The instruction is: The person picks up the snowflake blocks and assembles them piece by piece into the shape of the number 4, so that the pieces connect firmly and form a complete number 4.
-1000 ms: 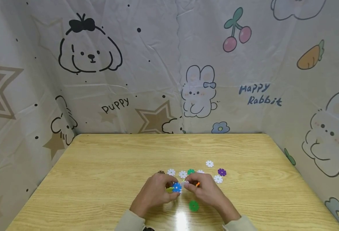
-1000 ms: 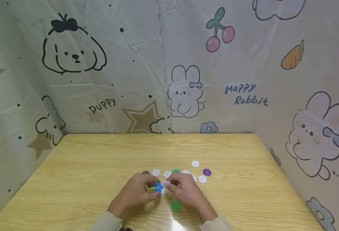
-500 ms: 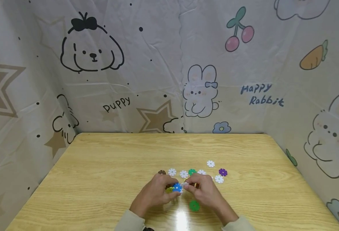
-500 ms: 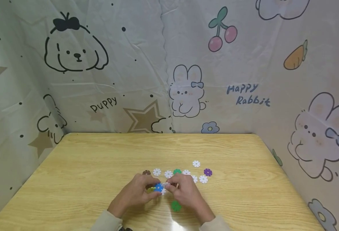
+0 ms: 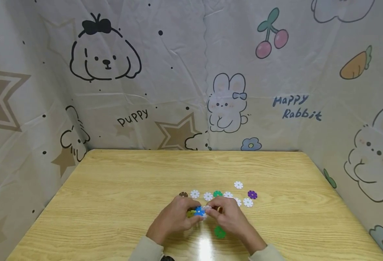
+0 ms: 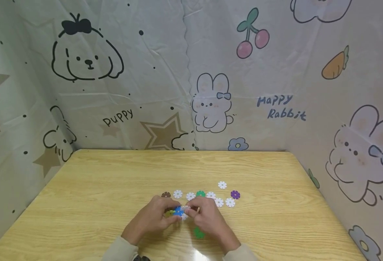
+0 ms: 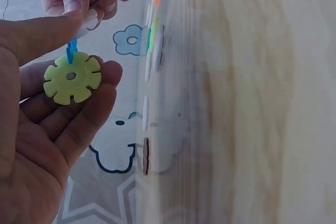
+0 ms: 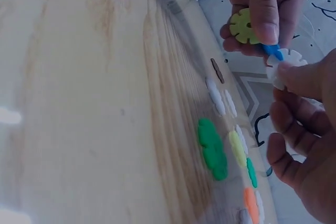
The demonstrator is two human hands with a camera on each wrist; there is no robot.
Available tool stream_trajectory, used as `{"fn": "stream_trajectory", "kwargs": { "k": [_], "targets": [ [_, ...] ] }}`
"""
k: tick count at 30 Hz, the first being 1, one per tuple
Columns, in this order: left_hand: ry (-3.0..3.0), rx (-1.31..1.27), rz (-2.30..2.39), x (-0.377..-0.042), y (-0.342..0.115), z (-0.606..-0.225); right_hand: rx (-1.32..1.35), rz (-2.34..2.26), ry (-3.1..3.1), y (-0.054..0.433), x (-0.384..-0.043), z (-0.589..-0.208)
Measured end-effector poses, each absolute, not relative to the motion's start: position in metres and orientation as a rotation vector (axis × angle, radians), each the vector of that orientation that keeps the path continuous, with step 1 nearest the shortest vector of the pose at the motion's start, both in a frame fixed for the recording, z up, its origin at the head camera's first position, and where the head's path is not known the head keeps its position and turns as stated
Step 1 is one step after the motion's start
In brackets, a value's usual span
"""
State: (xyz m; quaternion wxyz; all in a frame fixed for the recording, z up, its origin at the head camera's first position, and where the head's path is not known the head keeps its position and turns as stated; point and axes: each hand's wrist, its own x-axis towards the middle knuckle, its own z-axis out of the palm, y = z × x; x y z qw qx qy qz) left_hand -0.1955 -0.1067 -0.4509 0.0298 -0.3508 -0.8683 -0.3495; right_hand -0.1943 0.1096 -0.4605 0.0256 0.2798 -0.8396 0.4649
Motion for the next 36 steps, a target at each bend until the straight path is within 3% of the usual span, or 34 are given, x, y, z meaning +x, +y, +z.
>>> {"fn": "stream_trajectory", "kwargs": {
  "k": [36],
  "targets": [
    [-2.655,-0.944,-1.074,-0.1926,-0.1147,-0.4485,0.872,1.488,-2.659,0.1018,-0.1937,-0.455]
  ]
}}
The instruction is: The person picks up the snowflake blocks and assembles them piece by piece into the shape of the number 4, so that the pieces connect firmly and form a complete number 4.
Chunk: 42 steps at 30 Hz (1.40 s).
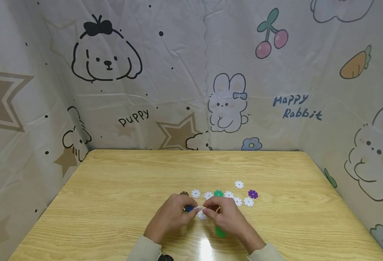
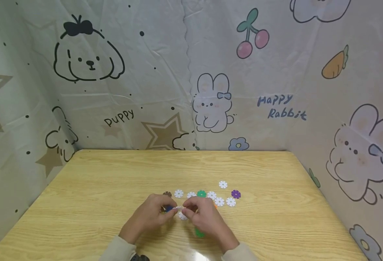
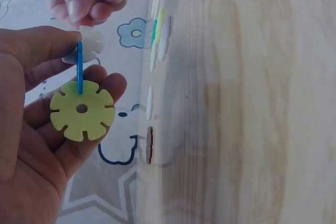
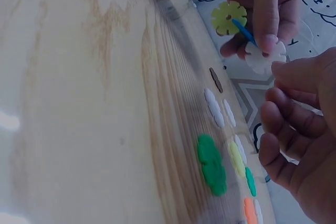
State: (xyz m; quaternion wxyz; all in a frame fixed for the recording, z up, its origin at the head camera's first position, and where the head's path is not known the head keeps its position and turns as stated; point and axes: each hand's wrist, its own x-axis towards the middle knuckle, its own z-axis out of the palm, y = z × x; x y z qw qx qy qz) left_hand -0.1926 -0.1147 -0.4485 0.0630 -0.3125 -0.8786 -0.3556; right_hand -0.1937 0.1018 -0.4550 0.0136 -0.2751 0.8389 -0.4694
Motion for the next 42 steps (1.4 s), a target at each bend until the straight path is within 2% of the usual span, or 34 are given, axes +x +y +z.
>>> {"fn": "stream_trajectory", "kwargs": {
  "k": [12,26,42],
  "targets": [
    [-2.677,-0.861,-1.015,-0.192,-0.122,-0.449,-0.685,-1.333,2.661,0.099,-0.195,-0.452],
    [-2.74,-0.79,-0.956,-0.191,-0.128,-0.448,-0.703,-1.13,2.755,0.091,-0.2,-0.455],
    [-2.746,-0.729,-0.879,-0.189,-0.134,-0.449,-0.553,-0.968,2.826,0.081,-0.204,-0.458]
  ]
}}
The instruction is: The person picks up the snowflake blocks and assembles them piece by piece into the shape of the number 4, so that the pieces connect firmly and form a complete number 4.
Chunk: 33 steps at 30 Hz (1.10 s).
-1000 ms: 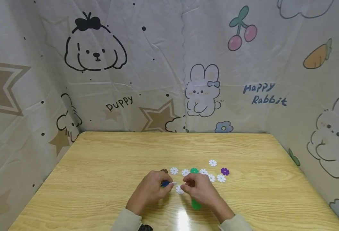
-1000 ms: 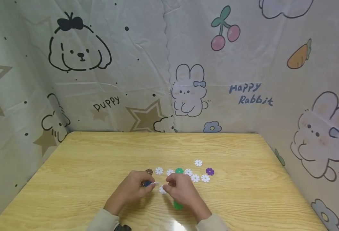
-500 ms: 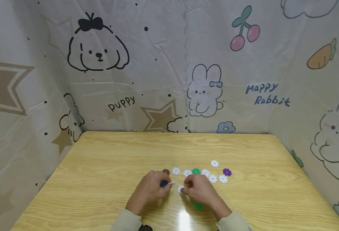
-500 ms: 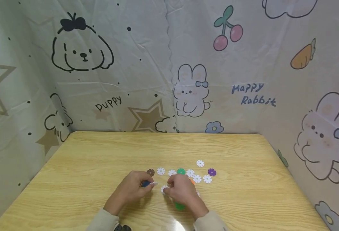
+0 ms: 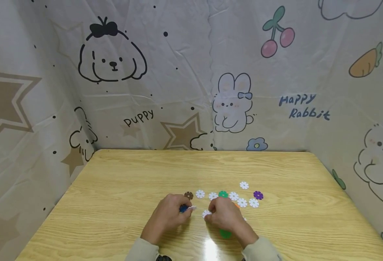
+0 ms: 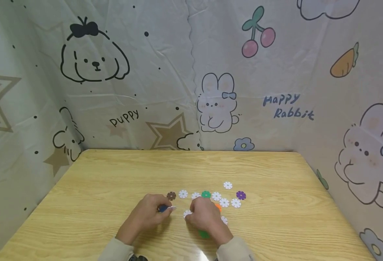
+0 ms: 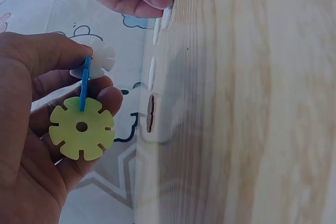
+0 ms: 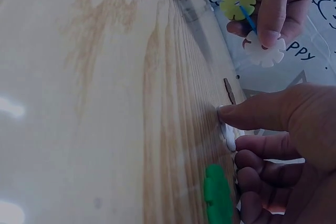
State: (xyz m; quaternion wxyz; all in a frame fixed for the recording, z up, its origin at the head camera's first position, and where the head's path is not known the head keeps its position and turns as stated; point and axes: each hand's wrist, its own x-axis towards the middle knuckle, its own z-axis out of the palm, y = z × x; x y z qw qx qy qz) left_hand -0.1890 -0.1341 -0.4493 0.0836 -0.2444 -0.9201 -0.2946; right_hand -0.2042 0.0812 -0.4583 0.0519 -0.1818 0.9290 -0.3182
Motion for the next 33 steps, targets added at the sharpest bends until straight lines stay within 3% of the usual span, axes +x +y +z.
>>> {"fn": "stream_trajectory", "kwargs": {
  "k": [13,25,33],
  "targets": [
    [-2.766,-0.743,-0.909,-0.188,-0.134,-0.45,-0.554,-1.109,2.756,0.086,-0.201,-0.459],
    [-2.735,-0.741,-0.898,-0.189,-0.129,-0.454,-0.769,-1.124,2.806,0.097,-0.198,-0.462],
    [-2.731,-0.754,-0.932,-0.19,-0.126,-0.451,-0.685,-1.149,2.754,0.103,-0.199,-0.459]
  ]
}}
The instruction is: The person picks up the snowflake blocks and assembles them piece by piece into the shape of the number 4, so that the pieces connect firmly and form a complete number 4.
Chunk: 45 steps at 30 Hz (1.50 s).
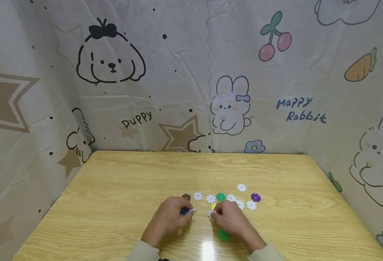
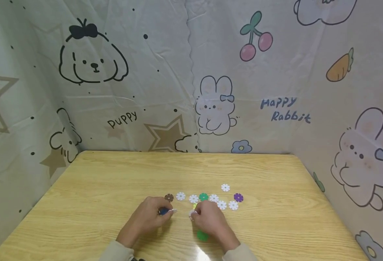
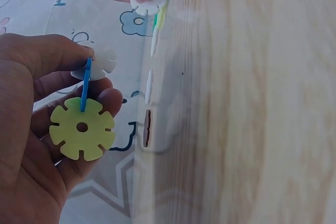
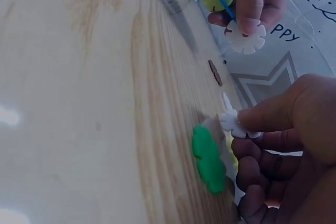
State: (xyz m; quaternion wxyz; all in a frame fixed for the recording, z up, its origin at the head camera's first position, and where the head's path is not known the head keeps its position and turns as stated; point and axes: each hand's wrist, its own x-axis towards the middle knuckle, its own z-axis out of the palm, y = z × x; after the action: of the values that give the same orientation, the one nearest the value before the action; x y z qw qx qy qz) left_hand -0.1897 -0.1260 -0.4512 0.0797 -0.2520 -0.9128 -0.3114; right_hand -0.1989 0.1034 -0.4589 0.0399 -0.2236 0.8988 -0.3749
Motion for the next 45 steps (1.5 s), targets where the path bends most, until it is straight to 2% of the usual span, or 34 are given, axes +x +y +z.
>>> {"fn": "stream_trajectory", "kwargs": {
  "k": [14,45],
  "targets": [
    [-2.722,-0.802,-1.028,-0.19,-0.121,-0.453,-0.576,-1.363,2.611,0.099,-0.2,-0.449],
    [-2.623,-0.954,-1.101,-0.193,-0.118,-0.457,-0.631,-1.43,2.482,0.097,-0.198,-0.452]
  ]
}}
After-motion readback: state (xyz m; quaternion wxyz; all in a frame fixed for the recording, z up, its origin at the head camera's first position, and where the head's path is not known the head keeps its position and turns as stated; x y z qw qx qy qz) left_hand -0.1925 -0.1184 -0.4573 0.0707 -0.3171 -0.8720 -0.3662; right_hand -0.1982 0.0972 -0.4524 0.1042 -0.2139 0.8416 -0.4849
